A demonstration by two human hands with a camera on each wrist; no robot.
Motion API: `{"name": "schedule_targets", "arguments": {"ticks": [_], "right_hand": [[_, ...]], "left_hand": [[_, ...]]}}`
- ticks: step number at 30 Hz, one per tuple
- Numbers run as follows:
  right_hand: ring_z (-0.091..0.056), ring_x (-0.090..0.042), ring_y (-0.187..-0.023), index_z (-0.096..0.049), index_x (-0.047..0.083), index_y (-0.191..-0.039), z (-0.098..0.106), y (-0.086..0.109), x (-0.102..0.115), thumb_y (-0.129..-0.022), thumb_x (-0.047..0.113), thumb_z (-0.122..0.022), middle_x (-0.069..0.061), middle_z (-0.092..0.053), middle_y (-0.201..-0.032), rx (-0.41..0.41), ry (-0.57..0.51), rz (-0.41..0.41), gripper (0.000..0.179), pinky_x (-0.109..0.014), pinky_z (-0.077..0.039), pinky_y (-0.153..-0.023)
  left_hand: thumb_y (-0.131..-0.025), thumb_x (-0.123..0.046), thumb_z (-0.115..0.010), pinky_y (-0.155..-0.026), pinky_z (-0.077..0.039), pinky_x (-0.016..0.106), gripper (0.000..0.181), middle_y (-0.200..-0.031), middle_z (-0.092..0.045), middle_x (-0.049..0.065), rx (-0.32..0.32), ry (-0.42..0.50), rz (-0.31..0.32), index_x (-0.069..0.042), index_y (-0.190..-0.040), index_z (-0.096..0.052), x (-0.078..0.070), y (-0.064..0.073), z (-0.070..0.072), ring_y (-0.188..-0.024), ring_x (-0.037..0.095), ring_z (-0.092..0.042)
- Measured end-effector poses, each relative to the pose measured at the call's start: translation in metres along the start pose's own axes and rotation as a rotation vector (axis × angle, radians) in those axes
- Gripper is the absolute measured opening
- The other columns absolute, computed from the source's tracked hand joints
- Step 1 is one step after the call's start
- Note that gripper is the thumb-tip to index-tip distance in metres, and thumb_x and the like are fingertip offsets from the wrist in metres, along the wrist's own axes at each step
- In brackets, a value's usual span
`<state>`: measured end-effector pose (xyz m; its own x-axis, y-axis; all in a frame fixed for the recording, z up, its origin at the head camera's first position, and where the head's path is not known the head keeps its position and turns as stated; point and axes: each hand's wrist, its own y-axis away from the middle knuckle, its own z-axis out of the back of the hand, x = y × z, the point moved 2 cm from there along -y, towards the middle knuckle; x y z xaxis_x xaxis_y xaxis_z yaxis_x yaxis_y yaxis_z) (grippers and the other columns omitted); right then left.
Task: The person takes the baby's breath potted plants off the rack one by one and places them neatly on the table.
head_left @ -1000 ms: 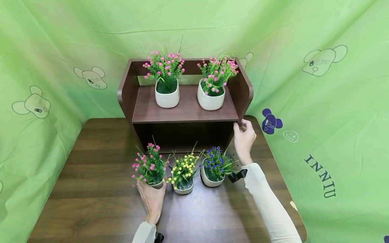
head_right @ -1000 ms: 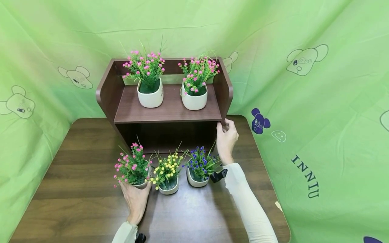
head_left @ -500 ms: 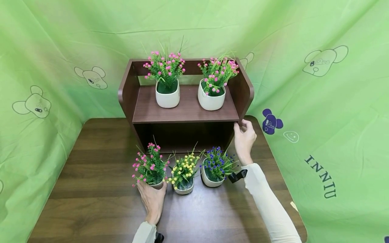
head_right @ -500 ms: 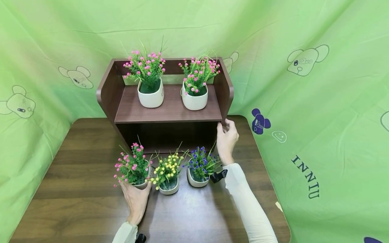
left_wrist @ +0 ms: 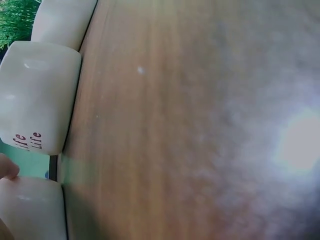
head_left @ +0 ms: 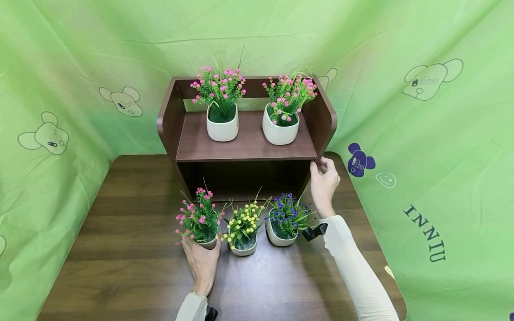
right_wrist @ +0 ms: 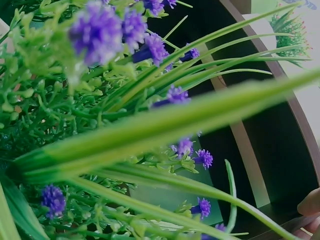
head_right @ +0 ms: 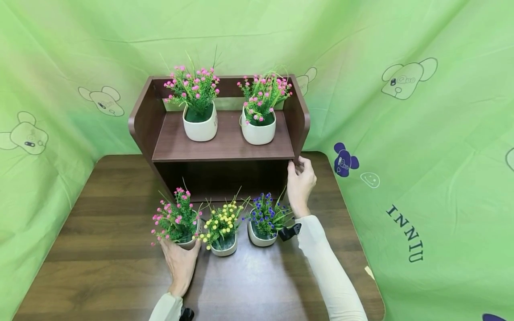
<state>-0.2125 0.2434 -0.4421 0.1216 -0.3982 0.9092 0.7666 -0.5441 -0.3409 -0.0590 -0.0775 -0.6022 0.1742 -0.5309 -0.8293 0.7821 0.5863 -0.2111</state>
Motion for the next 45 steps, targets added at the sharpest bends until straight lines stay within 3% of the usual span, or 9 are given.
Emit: {"name": "schedule_targets", "arguments": {"ticks": [8, 14, 19, 23, 29, 35, 38, 45], "right_hand": [[-0.075, -0.032, -0.105, -0.071, -0.003, -0.119, 0.000, 0.000, 0.002, -0.098, 0.012, -0.070, -0.021, -0.076, -0.115, 0.006, -0.006, 0.001, 0.026, -0.023, -0.056, -0.091], [-0.075, -0.031, -0.103, -0.071, -0.003, -0.119, 0.000, 0.000, 0.001, -0.099, 0.011, -0.069, -0.021, -0.076, -0.114, 0.006, 0.012, 0.022, 0.025, -0.023, -0.056, -0.091], [-0.076, -0.031, -0.101, -0.071, -0.004, -0.117, -0.001, -0.001, 0.000, -0.097, 0.009, -0.070, -0.022, -0.077, -0.110, -0.002, 0.016, 0.039, 0.025, -0.020, -0.056, -0.089], [-0.076, -0.031, -0.099, -0.072, -0.005, -0.116, -0.001, -0.002, 0.000, -0.096, 0.008, -0.071, -0.022, -0.077, -0.109, -0.011, 0.020, 0.050, 0.024, -0.020, -0.057, -0.087], [-0.076, -0.031, -0.098, -0.072, -0.005, -0.115, -0.001, -0.003, -0.001, -0.096, 0.008, -0.070, -0.021, -0.077, -0.108, -0.017, 0.033, 0.060, 0.023, -0.022, -0.058, -0.087], [-0.076, -0.031, -0.098, -0.071, -0.006, -0.115, -0.002, -0.004, 0.001, -0.096, 0.007, -0.070, -0.022, -0.077, -0.109, -0.013, 0.020, 0.058, 0.023, -0.019, -0.056, -0.086], [-0.075, -0.031, -0.099, -0.071, -0.006, -0.115, -0.001, -0.004, 0.002, -0.096, 0.008, -0.070, -0.022, -0.077, -0.108, -0.012, 0.017, 0.054, 0.023, -0.019, -0.056, -0.086], [-0.075, -0.030, -0.100, -0.071, -0.006, -0.115, 0.000, -0.003, 0.001, -0.096, 0.008, -0.071, -0.023, -0.077, -0.109, -0.009, 0.023, 0.049, 0.024, -0.018, -0.056, -0.087]], "left_hand": [[-0.070, -0.037, -0.092, -0.095, -0.048, 0.067, 0.097, -0.129, -0.049, 0.033, -0.026, -0.014, -0.072, 0.010, -0.140, -0.046, 0.000, 0.006, 0.007, -0.118, 0.053, -0.053], [-0.068, -0.035, -0.093, -0.098, -0.046, 0.071, 0.101, -0.137, -0.047, 0.038, -0.048, -0.006, -0.098, 0.011, -0.143, -0.044, -0.003, 0.007, 0.018, -0.127, 0.058, -0.049], [-0.067, -0.030, -0.093, -0.095, -0.048, 0.068, 0.106, -0.144, -0.046, 0.032, -0.108, 0.057, -0.143, 0.002, -0.153, -0.039, -0.005, 0.005, 0.025, -0.124, 0.052, -0.054], [-0.072, -0.029, -0.089, -0.103, -0.045, 0.066, 0.107, -0.150, -0.044, 0.030, -0.160, 0.132, -0.184, -0.003, -0.160, -0.033, -0.011, 0.002, 0.032, -0.130, 0.049, -0.052], [-0.075, -0.029, -0.083, -0.107, -0.043, 0.060, 0.102, -0.149, -0.044, 0.029, -0.221, 0.204, -0.224, -0.001, -0.159, -0.034, -0.028, -0.010, 0.046, -0.131, 0.046, -0.050], [-0.078, -0.029, -0.081, -0.110, -0.042, 0.039, 0.088, -0.147, -0.048, 0.026, -0.278, 0.274, -0.312, 0.001, -0.152, -0.044, -0.053, -0.027, 0.055, -0.128, 0.038, -0.051], [-0.079, -0.028, -0.080, -0.109, -0.040, 0.036, 0.083, -0.143, -0.051, 0.025, -0.249, 0.285, -0.345, 0.003, -0.149, -0.048, -0.068, -0.037, 0.058, -0.127, 0.037, -0.052], [-0.081, -0.030, -0.082, -0.105, -0.042, 0.046, 0.080, -0.142, -0.051, 0.023, -0.133, 0.282, -0.342, 0.003, -0.146, -0.049, -0.104, -0.056, 0.067, -0.129, 0.033, -0.052]]}}
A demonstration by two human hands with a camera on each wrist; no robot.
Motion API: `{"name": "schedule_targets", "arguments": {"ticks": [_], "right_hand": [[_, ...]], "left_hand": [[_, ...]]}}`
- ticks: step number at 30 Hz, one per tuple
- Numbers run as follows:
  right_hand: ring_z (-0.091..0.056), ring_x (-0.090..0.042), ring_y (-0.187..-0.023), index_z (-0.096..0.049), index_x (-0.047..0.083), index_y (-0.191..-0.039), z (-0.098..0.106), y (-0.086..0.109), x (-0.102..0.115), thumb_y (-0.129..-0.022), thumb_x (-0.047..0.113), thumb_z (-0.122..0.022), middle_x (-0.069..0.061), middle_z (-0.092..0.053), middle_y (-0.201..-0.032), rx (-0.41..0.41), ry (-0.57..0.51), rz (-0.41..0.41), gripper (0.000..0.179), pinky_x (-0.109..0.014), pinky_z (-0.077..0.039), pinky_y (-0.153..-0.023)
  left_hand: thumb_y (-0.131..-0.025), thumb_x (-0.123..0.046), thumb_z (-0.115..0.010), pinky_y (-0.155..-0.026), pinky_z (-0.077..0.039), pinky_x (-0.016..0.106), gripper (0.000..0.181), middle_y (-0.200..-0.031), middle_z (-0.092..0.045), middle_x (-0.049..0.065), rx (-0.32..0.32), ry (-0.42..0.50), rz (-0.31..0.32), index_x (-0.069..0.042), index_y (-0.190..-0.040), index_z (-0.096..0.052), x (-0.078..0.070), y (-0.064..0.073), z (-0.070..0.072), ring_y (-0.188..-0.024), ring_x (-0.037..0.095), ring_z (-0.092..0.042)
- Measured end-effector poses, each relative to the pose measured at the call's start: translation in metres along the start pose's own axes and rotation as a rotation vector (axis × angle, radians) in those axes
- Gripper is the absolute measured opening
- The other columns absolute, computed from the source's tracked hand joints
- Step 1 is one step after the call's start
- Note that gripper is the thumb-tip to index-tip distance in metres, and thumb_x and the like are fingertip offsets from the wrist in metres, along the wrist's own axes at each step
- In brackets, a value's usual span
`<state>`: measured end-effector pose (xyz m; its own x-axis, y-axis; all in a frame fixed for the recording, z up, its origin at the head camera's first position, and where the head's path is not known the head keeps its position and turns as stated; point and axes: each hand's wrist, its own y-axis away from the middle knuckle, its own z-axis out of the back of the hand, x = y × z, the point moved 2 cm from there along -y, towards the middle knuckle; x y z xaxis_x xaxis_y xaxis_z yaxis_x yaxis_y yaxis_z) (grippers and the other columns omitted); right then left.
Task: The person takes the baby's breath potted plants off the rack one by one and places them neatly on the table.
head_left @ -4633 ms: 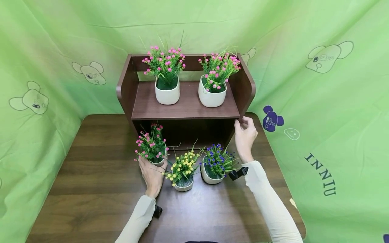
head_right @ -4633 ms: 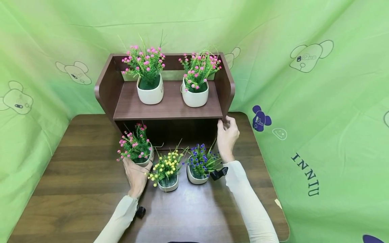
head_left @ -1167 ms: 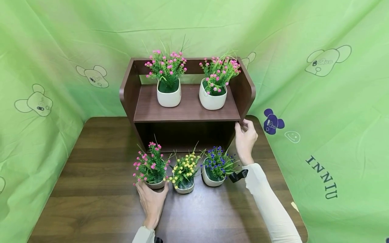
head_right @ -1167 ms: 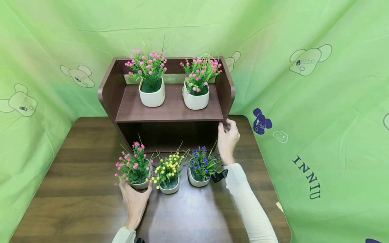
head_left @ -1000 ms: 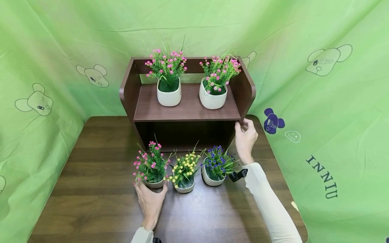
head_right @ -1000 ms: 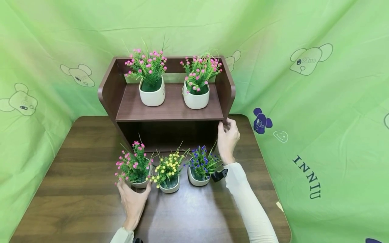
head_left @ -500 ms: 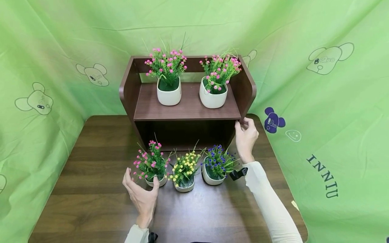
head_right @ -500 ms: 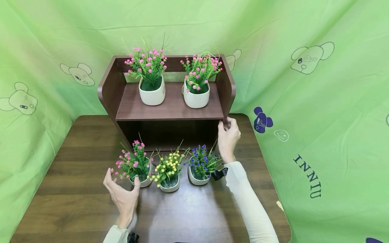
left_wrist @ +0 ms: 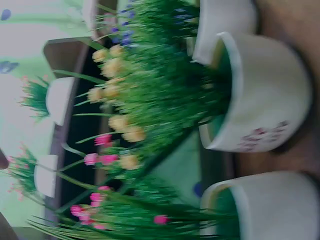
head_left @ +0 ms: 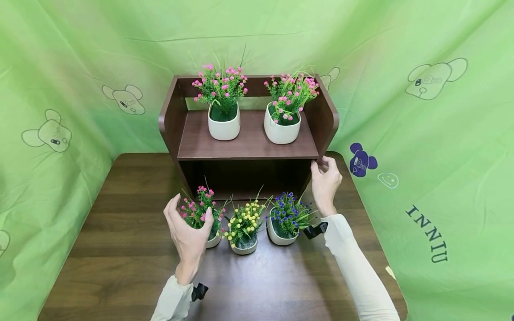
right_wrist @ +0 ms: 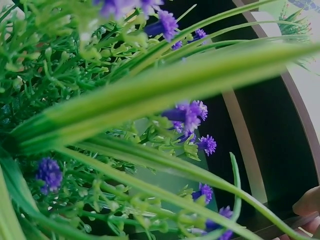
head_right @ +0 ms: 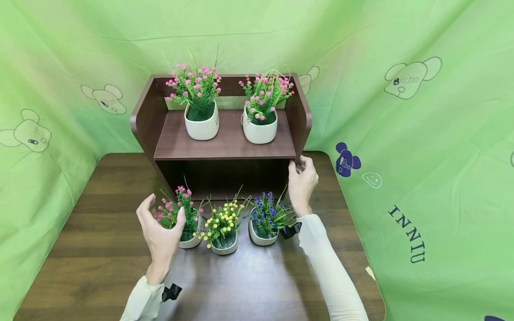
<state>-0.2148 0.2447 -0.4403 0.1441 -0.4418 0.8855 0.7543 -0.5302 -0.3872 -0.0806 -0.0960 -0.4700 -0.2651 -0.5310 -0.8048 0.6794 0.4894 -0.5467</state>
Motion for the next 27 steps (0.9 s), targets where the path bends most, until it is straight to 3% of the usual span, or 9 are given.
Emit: {"name": "schedule_targets", "arguments": {"ticks": [8, 16, 21, 27], "right_hand": [[-0.073, -0.023, -0.097, -0.071, -0.006, -0.115, 0.000, 0.000, 0.002, -0.096, 0.008, -0.071, -0.022, -0.077, -0.109, -0.001, 0.001, -0.003, 0.024, -0.018, -0.056, -0.086], [-0.073, -0.025, -0.099, -0.071, -0.006, -0.115, -0.001, 0.000, 0.002, -0.096, 0.009, -0.071, -0.022, -0.077, -0.110, 0.016, -0.009, -0.019, 0.024, -0.020, -0.057, -0.087], [-0.072, -0.017, -0.096, -0.071, -0.007, -0.114, -0.001, -0.001, 0.001, -0.094, 0.007, -0.072, -0.024, -0.076, -0.110, 0.014, -0.031, -0.018, 0.024, -0.019, -0.057, -0.086], [-0.068, -0.001, -0.090, -0.071, -0.004, -0.117, 0.000, -0.004, -0.001, -0.093, 0.008, -0.072, -0.020, -0.077, -0.111, 0.014, -0.027, -0.031, 0.026, -0.018, -0.056, -0.086]], "left_hand": [[-0.085, -0.029, -0.084, -0.106, -0.043, 0.054, 0.077, -0.141, -0.053, 0.021, 0.055, 0.002, -0.030, 0.003, -0.146, -0.050, -0.013, -0.034, -0.006, -0.131, 0.038, -0.052], [-0.086, -0.033, -0.082, -0.107, -0.043, 0.050, 0.076, -0.139, -0.052, 0.021, 0.118, 0.015, -0.053, 0.002, -0.145, -0.049, -0.025, -0.081, -0.018, -0.131, 0.033, -0.052], [-0.086, -0.034, -0.081, -0.104, -0.043, 0.047, 0.080, -0.141, -0.049, 0.023, 0.185, 0.019, -0.063, 0.001, -0.148, -0.044, -0.034, -0.113, -0.029, -0.130, 0.033, -0.050], [-0.087, -0.032, -0.080, -0.104, -0.043, 0.048, 0.077, -0.140, -0.048, 0.025, 0.205, 0.004, -0.067, 0.001, -0.146, -0.043, -0.045, -0.145, -0.051, -0.128, 0.038, -0.050]]}}
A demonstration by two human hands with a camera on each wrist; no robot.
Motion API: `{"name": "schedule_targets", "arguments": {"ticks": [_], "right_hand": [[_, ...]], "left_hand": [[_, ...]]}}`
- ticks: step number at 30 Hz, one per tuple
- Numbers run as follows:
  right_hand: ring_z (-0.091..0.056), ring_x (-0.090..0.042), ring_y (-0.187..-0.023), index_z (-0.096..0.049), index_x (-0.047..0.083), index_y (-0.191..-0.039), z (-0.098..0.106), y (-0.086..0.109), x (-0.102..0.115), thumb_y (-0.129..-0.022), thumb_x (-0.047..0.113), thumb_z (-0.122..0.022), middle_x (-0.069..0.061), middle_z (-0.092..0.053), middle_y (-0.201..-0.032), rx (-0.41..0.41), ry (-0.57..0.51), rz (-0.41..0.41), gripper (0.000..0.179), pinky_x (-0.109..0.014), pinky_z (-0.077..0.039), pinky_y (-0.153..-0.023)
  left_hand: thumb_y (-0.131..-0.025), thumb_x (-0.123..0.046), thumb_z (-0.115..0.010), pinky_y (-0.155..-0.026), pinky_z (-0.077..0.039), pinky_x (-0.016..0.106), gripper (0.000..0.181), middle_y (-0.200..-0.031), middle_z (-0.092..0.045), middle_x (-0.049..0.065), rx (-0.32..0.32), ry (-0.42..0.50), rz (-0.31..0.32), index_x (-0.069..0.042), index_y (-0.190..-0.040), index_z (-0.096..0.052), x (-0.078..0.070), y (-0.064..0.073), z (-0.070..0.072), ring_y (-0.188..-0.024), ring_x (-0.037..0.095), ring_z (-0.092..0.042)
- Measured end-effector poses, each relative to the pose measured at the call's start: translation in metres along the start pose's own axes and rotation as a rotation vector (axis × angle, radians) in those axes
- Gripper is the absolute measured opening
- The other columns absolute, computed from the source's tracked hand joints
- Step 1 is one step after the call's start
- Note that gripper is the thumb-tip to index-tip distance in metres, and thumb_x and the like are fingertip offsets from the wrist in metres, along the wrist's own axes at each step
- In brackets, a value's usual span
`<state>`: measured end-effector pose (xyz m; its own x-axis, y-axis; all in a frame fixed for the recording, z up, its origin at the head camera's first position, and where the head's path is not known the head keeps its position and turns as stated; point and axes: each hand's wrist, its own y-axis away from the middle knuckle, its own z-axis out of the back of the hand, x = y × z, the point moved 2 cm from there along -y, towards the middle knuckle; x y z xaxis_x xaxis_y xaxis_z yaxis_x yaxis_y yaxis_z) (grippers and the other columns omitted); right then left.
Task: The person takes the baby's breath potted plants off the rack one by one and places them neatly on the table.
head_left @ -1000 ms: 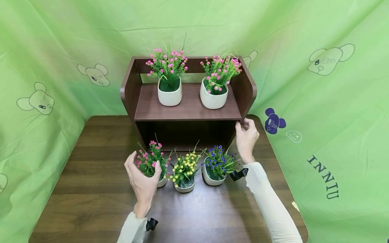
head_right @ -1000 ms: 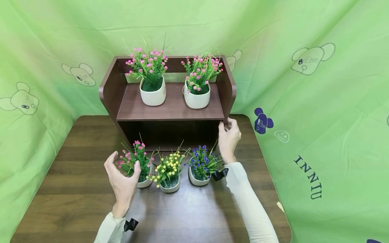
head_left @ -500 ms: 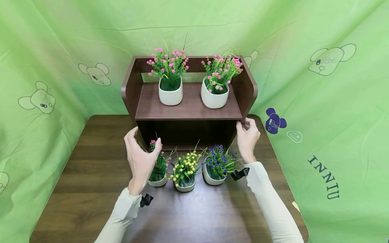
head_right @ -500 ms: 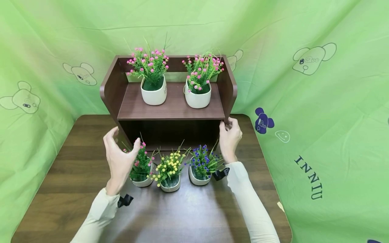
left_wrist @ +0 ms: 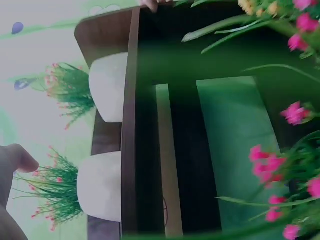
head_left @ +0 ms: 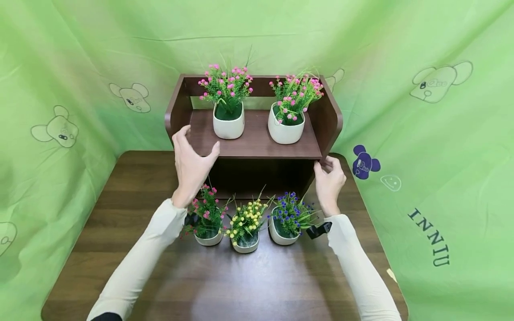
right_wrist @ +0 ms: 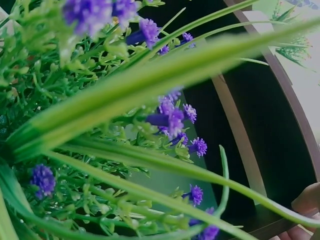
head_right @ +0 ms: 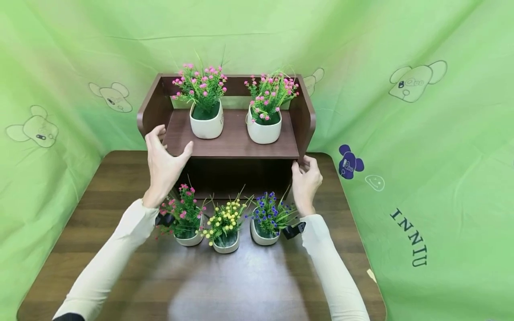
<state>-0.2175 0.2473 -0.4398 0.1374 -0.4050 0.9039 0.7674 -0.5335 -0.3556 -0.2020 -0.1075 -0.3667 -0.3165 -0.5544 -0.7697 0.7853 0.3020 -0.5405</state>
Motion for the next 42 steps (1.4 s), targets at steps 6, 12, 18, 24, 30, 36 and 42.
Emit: {"name": "schedule_targets", "arguments": {"ticks": [6, 12, 18, 24, 30, 36, 42], "right_hand": [[-0.064, 0.003, -0.089, -0.068, -0.004, -0.117, 0.001, -0.001, -0.001, -0.092, 0.007, -0.072, -0.016, -0.075, -0.110, 0.000, -0.044, -0.025, 0.028, -0.020, -0.056, -0.088], [-0.063, 0.001, -0.089, -0.067, -0.003, -0.115, 0.000, -0.003, -0.001, -0.090, 0.006, -0.073, -0.003, -0.071, -0.104, 0.000, -0.064, -0.037, 0.027, -0.018, -0.054, -0.084], [-0.062, 0.001, -0.088, -0.068, -0.002, -0.113, 0.001, -0.004, -0.001, -0.090, 0.006, -0.074, -0.006, -0.073, -0.104, -0.001, -0.050, -0.021, 0.026, -0.016, -0.053, -0.081], [-0.061, 0.000, -0.088, -0.067, -0.003, -0.114, 0.004, -0.003, 0.000, -0.091, 0.004, -0.074, -0.010, -0.073, -0.105, -0.003, -0.058, -0.011, 0.026, -0.016, -0.053, -0.081], [-0.062, -0.001, -0.087, -0.067, -0.003, -0.113, 0.004, -0.003, 0.001, -0.090, 0.004, -0.074, -0.008, -0.073, -0.104, -0.011, -0.064, -0.003, 0.025, -0.016, -0.054, -0.081], [-0.062, -0.001, -0.087, -0.068, -0.002, -0.112, 0.005, -0.003, 0.000, -0.090, 0.004, -0.075, -0.006, -0.073, -0.102, -0.021, -0.059, 0.000, 0.024, -0.016, -0.054, -0.081], [-0.062, 0.000, -0.087, -0.068, -0.003, -0.113, 0.005, -0.002, -0.001, -0.090, 0.004, -0.076, -0.008, -0.074, -0.103, -0.018, -0.051, 0.006, 0.026, -0.016, -0.054, -0.080]], "left_hand": [[-0.086, -0.036, -0.080, -0.109, -0.042, 0.047, 0.081, -0.145, -0.045, 0.022, 0.036, -0.049, 0.068, 0.000, -0.147, -0.042, -0.001, -0.030, -0.023, -0.131, 0.037, -0.049], [-0.083, -0.039, -0.081, -0.110, -0.041, 0.045, 0.090, -0.150, -0.040, 0.018, 0.052, -0.071, 0.157, -0.004, -0.153, -0.036, 0.003, -0.048, -0.042, -0.136, 0.034, -0.046], [-0.081, -0.045, -0.084, -0.110, -0.042, 0.046, 0.095, -0.150, -0.038, 0.017, 0.059, -0.068, 0.183, -0.006, -0.153, -0.034, 0.003, -0.054, -0.053, -0.135, 0.034, -0.047], [-0.080, -0.049, -0.086, -0.110, -0.041, 0.047, 0.097, -0.150, -0.038, 0.017, 0.067, -0.068, 0.174, -0.004, -0.151, -0.035, 0.001, -0.051, -0.060, -0.139, 0.032, -0.042], [-0.079, -0.049, -0.088, -0.111, -0.040, 0.046, 0.098, -0.147, -0.039, 0.016, 0.067, -0.046, 0.191, -0.003, -0.149, -0.036, 0.002, -0.051, -0.068, -0.138, 0.032, -0.042], [-0.077, -0.051, -0.090, -0.109, -0.041, 0.044, 0.098, -0.143, -0.042, 0.015, 0.055, -0.013, 0.199, -0.003, -0.146, -0.038, -0.003, -0.051, -0.079, -0.134, 0.031, -0.045], [-0.076, -0.048, -0.090, -0.106, -0.043, 0.043, 0.093, -0.139, -0.045, 0.015, 0.012, -0.015, 0.216, -0.004, -0.143, -0.042, -0.005, -0.049, -0.089, -0.131, 0.030, -0.047]]}}
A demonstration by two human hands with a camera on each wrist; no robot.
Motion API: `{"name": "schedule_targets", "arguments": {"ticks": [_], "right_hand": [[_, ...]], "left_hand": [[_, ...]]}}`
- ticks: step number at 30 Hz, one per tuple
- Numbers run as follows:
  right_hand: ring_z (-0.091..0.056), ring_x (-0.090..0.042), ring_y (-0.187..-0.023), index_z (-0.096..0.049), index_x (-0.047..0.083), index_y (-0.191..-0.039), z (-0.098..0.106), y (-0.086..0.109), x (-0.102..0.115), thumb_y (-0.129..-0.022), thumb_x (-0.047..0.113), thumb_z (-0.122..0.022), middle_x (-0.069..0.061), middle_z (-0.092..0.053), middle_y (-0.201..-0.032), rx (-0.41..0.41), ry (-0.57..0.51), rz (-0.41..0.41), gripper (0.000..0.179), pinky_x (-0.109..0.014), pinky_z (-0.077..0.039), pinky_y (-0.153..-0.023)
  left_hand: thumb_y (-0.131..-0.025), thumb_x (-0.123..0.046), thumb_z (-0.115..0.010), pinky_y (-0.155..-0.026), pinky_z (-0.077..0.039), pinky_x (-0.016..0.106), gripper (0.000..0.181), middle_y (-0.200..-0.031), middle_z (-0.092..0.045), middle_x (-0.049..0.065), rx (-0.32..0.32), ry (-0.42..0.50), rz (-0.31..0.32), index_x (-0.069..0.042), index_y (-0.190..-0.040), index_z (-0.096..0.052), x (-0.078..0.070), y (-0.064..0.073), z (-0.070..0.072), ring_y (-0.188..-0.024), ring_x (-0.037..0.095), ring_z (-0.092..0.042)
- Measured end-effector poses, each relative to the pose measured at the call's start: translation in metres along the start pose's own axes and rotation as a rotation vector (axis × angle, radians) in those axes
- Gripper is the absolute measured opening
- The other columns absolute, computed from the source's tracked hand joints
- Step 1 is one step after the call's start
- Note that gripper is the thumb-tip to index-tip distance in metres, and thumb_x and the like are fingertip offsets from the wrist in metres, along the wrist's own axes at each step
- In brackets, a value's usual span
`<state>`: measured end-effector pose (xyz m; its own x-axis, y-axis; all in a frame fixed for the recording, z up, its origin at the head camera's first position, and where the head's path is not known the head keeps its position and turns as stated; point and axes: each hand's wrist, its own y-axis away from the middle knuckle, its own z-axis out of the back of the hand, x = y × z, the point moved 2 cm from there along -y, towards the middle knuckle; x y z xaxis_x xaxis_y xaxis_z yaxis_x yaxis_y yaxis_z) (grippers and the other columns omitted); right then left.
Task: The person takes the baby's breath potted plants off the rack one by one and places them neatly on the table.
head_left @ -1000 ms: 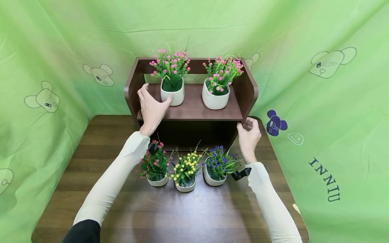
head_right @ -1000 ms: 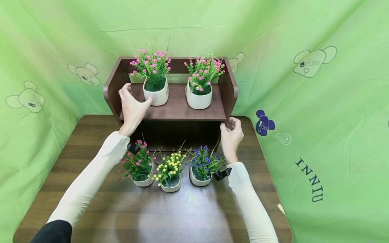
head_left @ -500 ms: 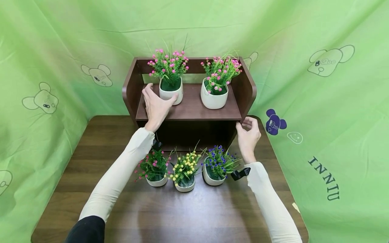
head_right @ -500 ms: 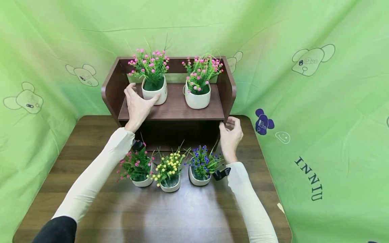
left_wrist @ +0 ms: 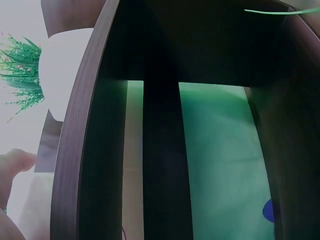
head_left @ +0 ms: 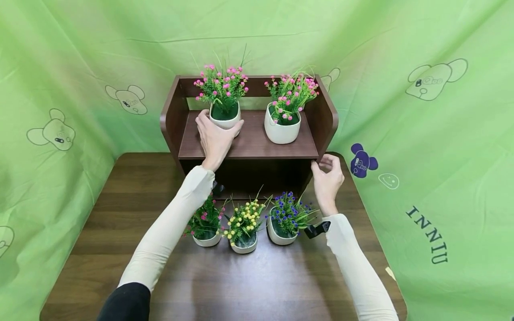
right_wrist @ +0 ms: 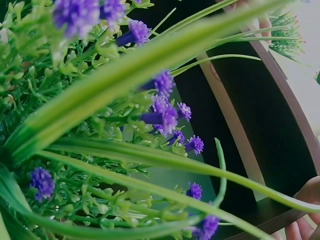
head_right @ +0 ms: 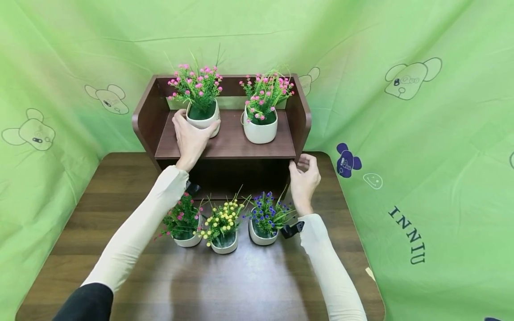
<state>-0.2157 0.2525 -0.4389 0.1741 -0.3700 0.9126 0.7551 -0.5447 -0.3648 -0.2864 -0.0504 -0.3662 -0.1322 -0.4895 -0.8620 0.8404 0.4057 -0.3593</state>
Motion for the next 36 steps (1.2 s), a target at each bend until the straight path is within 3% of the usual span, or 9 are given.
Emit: {"name": "schedule_targets", "arguments": {"ticks": [14, 20, 29, 36], "right_hand": [[-0.063, -0.002, -0.087, -0.068, 0.000, -0.111, -0.001, 0.001, 0.000, -0.089, 0.008, -0.076, 0.003, -0.071, -0.099, 0.002, 0.003, 0.003, 0.025, -0.015, -0.053, -0.079], [-0.063, -0.002, -0.086, -0.068, 0.000, -0.110, 0.000, 0.001, 0.001, -0.088, 0.007, -0.077, 0.006, -0.069, -0.096, -0.005, -0.011, 0.000, 0.025, -0.016, -0.054, -0.079], [-0.063, -0.003, -0.085, -0.068, 0.000, -0.108, -0.001, -0.001, -0.001, -0.087, 0.005, -0.076, 0.003, -0.070, -0.096, -0.015, -0.012, 0.003, 0.023, -0.015, -0.054, -0.079], [-0.061, 0.000, -0.084, -0.067, -0.002, -0.109, -0.001, -0.002, -0.001, -0.087, 0.003, -0.075, -0.001, -0.071, -0.097, -0.016, -0.003, 0.006, 0.024, -0.014, -0.052, -0.077]], "left_hand": [[-0.076, -0.038, -0.084, -0.102, -0.047, 0.045, 0.082, -0.133, -0.049, 0.018, -0.055, -0.063, -0.026, 0.000, -0.138, -0.048, 0.002, 0.000, -0.002, -0.124, 0.035, -0.051], [-0.075, -0.040, -0.085, -0.104, -0.046, 0.042, 0.083, -0.132, -0.050, 0.018, -0.065, -0.066, -0.059, 0.000, -0.138, -0.049, -0.005, 0.001, 0.002, -0.124, 0.034, -0.052], [-0.075, -0.041, -0.086, -0.104, -0.048, 0.044, 0.084, -0.132, -0.053, 0.019, -0.074, -0.020, -0.103, 0.000, -0.138, -0.051, -0.010, 0.009, 0.025, -0.123, 0.033, -0.055], [-0.074, -0.036, -0.087, -0.102, -0.049, 0.046, 0.083, -0.134, -0.053, 0.018, -0.050, 0.025, -0.103, -0.001, -0.140, -0.051, -0.006, 0.025, 0.045, -0.120, 0.034, -0.058]]}}
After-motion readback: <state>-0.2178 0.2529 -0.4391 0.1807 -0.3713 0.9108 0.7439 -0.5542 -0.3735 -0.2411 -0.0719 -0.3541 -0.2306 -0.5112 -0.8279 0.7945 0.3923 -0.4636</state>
